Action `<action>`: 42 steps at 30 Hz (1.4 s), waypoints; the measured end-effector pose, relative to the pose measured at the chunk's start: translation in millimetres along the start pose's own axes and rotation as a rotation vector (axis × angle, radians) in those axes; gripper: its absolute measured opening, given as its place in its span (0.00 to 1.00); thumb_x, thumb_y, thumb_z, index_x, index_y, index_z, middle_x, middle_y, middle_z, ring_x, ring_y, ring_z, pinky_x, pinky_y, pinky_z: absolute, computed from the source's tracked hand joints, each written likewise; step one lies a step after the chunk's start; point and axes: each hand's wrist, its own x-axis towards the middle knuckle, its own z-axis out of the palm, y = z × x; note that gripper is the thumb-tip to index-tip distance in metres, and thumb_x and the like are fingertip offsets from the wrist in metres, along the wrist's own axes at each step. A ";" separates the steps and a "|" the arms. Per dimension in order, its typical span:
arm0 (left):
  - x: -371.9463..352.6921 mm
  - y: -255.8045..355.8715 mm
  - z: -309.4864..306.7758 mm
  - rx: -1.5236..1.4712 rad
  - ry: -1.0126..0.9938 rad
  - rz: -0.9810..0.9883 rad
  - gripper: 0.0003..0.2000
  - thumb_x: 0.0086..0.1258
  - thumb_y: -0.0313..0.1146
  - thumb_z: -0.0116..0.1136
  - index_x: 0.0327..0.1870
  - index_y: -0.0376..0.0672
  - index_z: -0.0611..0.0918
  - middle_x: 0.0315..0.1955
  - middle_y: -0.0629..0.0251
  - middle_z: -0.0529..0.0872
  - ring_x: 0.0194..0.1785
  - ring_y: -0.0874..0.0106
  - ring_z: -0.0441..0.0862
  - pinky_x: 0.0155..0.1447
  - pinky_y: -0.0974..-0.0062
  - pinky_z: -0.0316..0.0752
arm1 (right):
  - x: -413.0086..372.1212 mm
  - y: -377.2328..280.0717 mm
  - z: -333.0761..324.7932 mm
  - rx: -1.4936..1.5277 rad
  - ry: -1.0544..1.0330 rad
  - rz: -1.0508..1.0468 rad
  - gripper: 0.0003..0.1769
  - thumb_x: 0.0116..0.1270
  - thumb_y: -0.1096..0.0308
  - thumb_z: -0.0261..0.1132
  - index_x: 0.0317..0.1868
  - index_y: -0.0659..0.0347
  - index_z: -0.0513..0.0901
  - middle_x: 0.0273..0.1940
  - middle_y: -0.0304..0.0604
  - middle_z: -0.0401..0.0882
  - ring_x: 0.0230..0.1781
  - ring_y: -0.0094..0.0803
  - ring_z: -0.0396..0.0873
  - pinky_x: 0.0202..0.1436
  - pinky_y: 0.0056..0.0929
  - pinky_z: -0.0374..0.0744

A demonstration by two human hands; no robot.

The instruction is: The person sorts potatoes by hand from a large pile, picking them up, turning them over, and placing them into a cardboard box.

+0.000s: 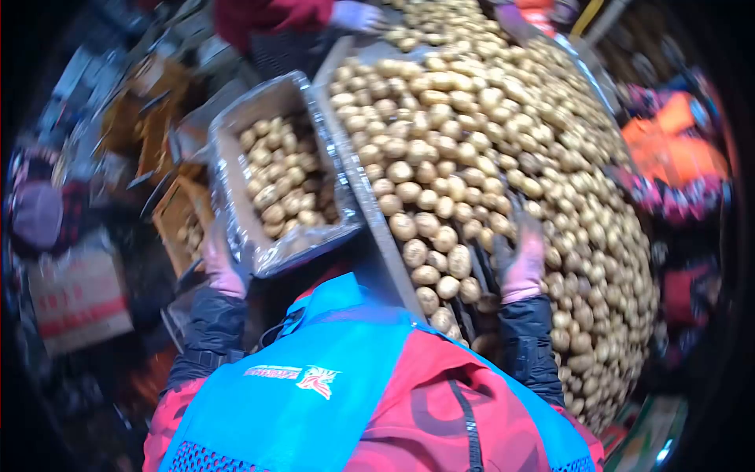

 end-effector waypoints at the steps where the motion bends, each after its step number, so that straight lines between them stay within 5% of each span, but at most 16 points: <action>1: 24.6 24.9 15.1 -0.074 -0.065 0.118 0.39 0.58 0.39 0.74 0.72 0.42 0.70 0.65 0.46 0.75 0.67 0.46 0.73 0.72 0.54 0.66 | -12.2 -12.3 -3.8 -0.024 -0.040 0.032 0.39 0.62 0.51 0.72 0.68 0.64 0.74 0.65 0.62 0.73 0.67 0.61 0.69 0.70 0.56 0.67; 3: 72.9 105.5 24.2 -0.176 -0.185 0.441 0.38 0.59 0.38 0.73 0.71 0.38 0.70 0.63 0.44 0.75 0.66 0.44 0.73 0.70 0.55 0.69 | -44.0 -32.5 -2.4 -0.042 -0.031 -0.065 0.43 0.59 0.47 0.73 0.70 0.63 0.72 0.69 0.61 0.67 0.70 0.61 0.65 0.71 0.57 0.65; 5: 91.9 148.3 49.5 -0.203 -0.358 0.604 0.39 0.59 0.46 0.71 0.71 0.42 0.71 0.66 0.45 0.73 0.70 0.44 0.69 0.72 0.48 0.65 | -59.5 -60.0 -8.5 0.039 -0.282 0.030 0.47 0.56 0.42 0.74 0.72 0.55 0.71 0.72 0.59 0.63 0.72 0.61 0.62 0.73 0.61 0.61; 7: 95.3 185.7 70.8 -0.108 -0.454 0.778 0.39 0.60 0.54 0.68 0.73 0.49 0.71 0.70 0.47 0.69 0.74 0.44 0.63 0.73 0.39 0.57 | -83.7 -71.5 20.1 -0.056 -0.296 -0.012 0.48 0.53 0.40 0.74 0.74 0.46 0.70 0.73 0.58 0.62 0.73 0.62 0.60 0.74 0.65 0.57; 8: 98.8 203.3 78.1 -0.090 -0.596 0.813 0.39 0.62 0.57 0.64 0.75 0.54 0.69 0.73 0.49 0.66 0.78 0.44 0.57 0.75 0.33 0.49 | -79.3 -75.7 21.0 0.060 -0.299 0.051 0.49 0.52 0.38 0.73 0.74 0.41 0.69 0.74 0.56 0.61 0.74 0.62 0.59 0.73 0.70 0.55; 12: 123.5 236.7 100.2 -0.054 -0.758 0.878 0.38 0.65 0.58 0.61 0.76 0.55 0.67 0.75 0.50 0.64 0.80 0.43 0.53 0.76 0.30 0.47 | -22.3 -70.7 25.1 0.053 -0.335 0.009 0.46 0.55 0.44 0.74 0.71 0.54 0.71 0.71 0.54 0.66 0.72 0.52 0.65 0.68 0.55 0.69; 15: 137.8 242.9 124.3 -0.013 -0.741 0.906 0.39 0.63 0.58 0.64 0.75 0.56 0.69 0.76 0.55 0.63 0.81 0.48 0.52 0.77 0.30 0.46 | 10.6 -61.3 45.1 -0.050 -0.150 -0.069 0.42 0.58 0.45 0.72 0.70 0.51 0.72 0.71 0.50 0.66 0.70 0.50 0.66 0.67 0.54 0.70; 20: 173.2 259.1 157.8 -0.026 -0.639 1.004 0.35 0.67 0.62 0.58 0.71 0.52 0.73 0.76 0.54 0.64 0.81 0.49 0.52 0.79 0.36 0.42 | 79.7 -26.5 66.0 -0.194 -0.174 -0.113 0.47 0.54 0.45 0.76 0.75 0.39 0.67 0.73 0.48 0.63 0.75 0.51 0.60 0.69 0.52 0.70; 25: 222.0 300.6 193.9 -0.003 -0.581 0.951 0.34 0.62 0.53 0.65 0.70 0.52 0.75 0.79 0.60 0.59 0.84 0.51 0.44 0.81 0.40 0.32 | 145.8 -3.3 78.1 -0.218 -0.209 0.156 0.50 0.59 0.42 0.72 0.79 0.39 0.60 0.78 0.45 0.58 0.80 0.47 0.54 0.73 0.51 0.69; 31: 223.4 291.3 172.5 -0.042 -0.470 1.014 0.29 0.69 0.45 0.63 0.71 0.51 0.74 0.74 0.57 0.68 0.80 0.51 0.56 0.80 0.38 0.41 | 93.0 -9.7 18.6 -0.126 -0.333 0.195 0.46 0.65 0.37 0.66 0.79 0.41 0.60 0.80 0.46 0.55 0.82 0.48 0.51 0.79 0.54 0.58; 32: 217.5 282.7 164.5 -0.046 -0.438 1.011 0.28 0.69 0.44 0.62 0.71 0.51 0.74 0.73 0.56 0.70 0.79 0.51 0.59 0.79 0.38 0.42 | 59.2 9.2 24.3 -0.113 -0.039 0.068 0.41 0.63 0.43 0.70 0.73 0.46 0.69 0.74 0.52 0.63 0.76 0.56 0.60 0.75 0.54 0.63; 34: 205.2 261.2 149.1 -0.072 -0.417 0.971 0.28 0.70 0.44 0.62 0.71 0.52 0.74 0.71 0.55 0.71 0.77 0.51 0.63 0.79 0.40 0.45 | 19.3 14.0 -32.5 -0.318 -0.070 0.197 0.42 0.58 0.46 0.75 0.71 0.48 0.72 0.68 0.53 0.69 0.70 0.52 0.67 0.71 0.54 0.67; 36: 188.8 239.8 145.0 -0.067 -0.440 0.871 0.30 0.68 0.45 0.63 0.72 0.51 0.73 0.71 0.54 0.72 0.76 0.53 0.63 0.78 0.40 0.47 | -10.8 36.0 -73.0 -0.376 -0.297 0.648 0.45 0.57 0.45 0.75 0.71 0.57 0.71 0.65 0.57 0.72 0.70 0.51 0.67 0.74 0.52 0.65; 38: 177.5 227.7 153.7 -0.077 -0.532 0.752 0.32 0.67 0.45 0.65 0.72 0.50 0.72 0.70 0.55 0.73 0.75 0.54 0.67 0.78 0.41 0.50 | -59.2 67.0 -64.1 -0.672 0.161 0.525 0.47 0.54 0.36 0.72 0.68 0.56 0.72 0.64 0.55 0.71 0.66 0.49 0.68 0.73 0.50 0.62; 42: 181.3 223.9 168.7 -0.167 -0.493 0.737 0.30 0.68 0.49 0.64 0.69 0.47 0.74 0.67 0.52 0.75 0.69 0.54 0.71 0.76 0.46 0.54 | -45.2 77.6 -40.2 -0.717 0.083 0.640 0.53 0.49 0.29 0.72 0.72 0.50 0.71 0.68 0.53 0.67 0.68 0.50 0.67 0.73 0.53 0.61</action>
